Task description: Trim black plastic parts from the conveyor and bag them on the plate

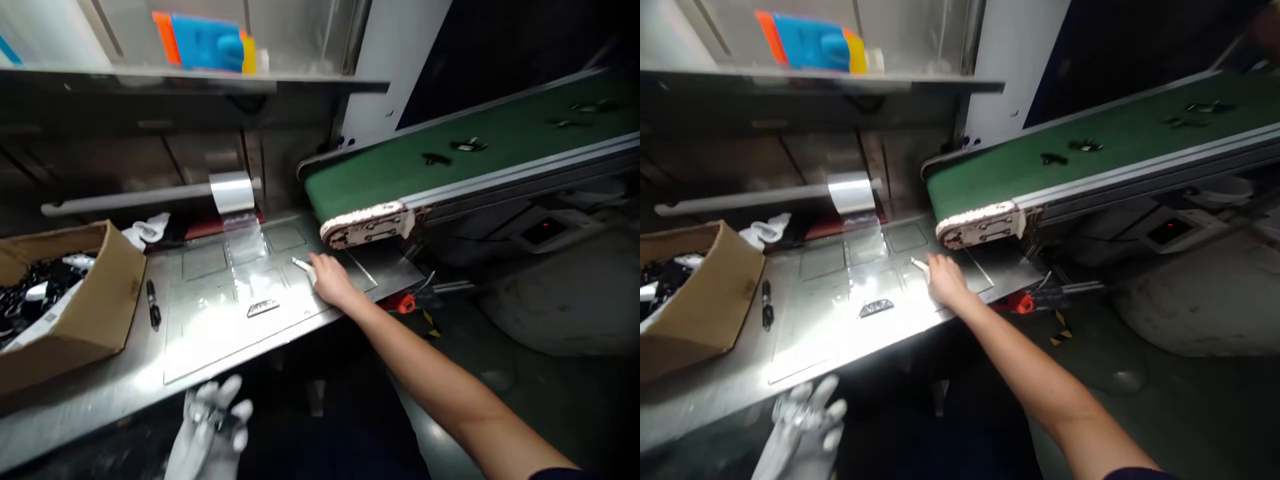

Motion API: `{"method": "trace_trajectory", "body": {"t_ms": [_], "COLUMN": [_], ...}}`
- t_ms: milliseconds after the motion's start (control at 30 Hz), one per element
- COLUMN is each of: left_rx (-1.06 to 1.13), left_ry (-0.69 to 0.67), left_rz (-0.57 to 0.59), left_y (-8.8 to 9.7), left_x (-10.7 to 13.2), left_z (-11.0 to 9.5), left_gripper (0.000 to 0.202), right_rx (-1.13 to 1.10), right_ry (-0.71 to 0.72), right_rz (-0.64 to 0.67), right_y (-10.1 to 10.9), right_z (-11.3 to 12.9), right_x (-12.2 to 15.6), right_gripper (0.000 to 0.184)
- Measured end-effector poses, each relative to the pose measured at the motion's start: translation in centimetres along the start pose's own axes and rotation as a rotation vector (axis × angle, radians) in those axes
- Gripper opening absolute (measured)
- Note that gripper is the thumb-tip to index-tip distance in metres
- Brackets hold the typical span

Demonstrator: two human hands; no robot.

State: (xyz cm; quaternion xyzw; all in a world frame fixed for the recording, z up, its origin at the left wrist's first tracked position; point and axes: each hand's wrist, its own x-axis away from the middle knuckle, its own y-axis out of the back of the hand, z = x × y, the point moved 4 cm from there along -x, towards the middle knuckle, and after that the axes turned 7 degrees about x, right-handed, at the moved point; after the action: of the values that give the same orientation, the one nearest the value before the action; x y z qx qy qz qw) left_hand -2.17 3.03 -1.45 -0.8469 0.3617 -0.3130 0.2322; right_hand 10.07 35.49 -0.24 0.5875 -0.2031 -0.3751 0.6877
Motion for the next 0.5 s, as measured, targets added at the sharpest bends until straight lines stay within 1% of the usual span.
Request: {"method": "trace_trajectory", "body": {"t_ms": [33, 67, 133, 200, 267, 300, 367, 433, 500], "left_rx": [0.095, 0.161, 0.217, 0.235, 0.243, 0.244, 0.237, 0.214, 0.182], "left_ry": [-0.018, -0.038, -0.059, -0.071, -0.075, -0.073, -0.071, -0.060, -0.052], "left_rz": [-0.012, 0.025, 0.123, 0.205, 0.250, 0.263, 0.285, 0.288, 0.287], "left_y": [-0.6, -1.5, -3.3, -5.0, -6.1, -6.5, -6.8, -6.6, -6.2], "left_x": [-0.5, -1.1, -1.9, -2.2, -2.0, -1.8, -1.2, -0.8, -0.4], "left_z": [0.5, 0.8, 1.5, 2.0, 2.4, 2.7, 3.1, 3.5, 3.8], "left_gripper": [0.035, 0.036, 0.034, 0.031, 0.030, 0.030, 0.031, 0.031, 0.030], "right_rx": [-0.004, -0.015, -0.058, -0.191, -0.396, -0.498, -0.634, -0.698, -0.740], "right_ry": [-0.003, 0.005, 0.041, 0.158, 0.342, 0.439, 0.587, 0.677, 0.725], "right_rz": [0.031, 0.058, 0.093, 0.082, 0.093, 0.131, 0.262, 0.376, 0.450], "right_y": [-0.2, -0.3, 0.0, 1.4, 3.4, 4.4, 6.0, 7.0, 7.5], "right_z": [-0.8, -1.1, -0.9, 0.1, 1.7, 2.6, 4.3, 5.6, 6.4], "right_x": [0.1, 0.3, 1.4, 3.2, 5.4, 6.4, 8.0, 8.9, 9.1], "right_gripper": [0.055, 0.054, 0.051, 0.045, 0.039, 0.037, 0.037, 0.034, 0.029]}}
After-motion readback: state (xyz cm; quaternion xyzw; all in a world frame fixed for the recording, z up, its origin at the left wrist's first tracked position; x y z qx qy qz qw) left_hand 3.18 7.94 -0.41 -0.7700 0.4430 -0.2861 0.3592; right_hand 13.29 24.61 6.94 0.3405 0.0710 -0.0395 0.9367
